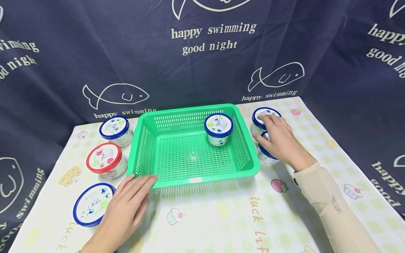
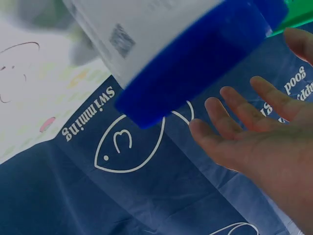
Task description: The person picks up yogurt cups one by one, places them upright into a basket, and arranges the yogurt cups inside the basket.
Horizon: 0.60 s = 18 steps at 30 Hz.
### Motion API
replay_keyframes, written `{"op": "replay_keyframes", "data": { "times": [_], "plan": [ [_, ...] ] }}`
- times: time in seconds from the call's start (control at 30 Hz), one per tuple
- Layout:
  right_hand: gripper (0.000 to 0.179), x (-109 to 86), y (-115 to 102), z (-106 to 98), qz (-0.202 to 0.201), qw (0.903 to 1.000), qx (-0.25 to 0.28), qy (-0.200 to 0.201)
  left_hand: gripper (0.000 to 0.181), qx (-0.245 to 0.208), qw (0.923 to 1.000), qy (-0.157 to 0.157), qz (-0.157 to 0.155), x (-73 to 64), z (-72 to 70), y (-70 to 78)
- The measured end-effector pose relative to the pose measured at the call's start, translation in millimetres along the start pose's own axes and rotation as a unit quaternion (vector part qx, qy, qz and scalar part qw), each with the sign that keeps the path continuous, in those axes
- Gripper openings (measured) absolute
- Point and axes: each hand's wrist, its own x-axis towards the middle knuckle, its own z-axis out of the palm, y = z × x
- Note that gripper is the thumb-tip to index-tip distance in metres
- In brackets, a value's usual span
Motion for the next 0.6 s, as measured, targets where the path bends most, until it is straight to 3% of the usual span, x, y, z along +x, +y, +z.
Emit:
{"op": "replay_keyframes", "data": {
  "times": [0.6],
  "plan": [
    [0.055,-17.0,10,12,0.021,0.9998,0.003,0.005,0.048,0.000,1.0000,0.005,0.002,0.4,-0.1,0.7]
  ]
}}
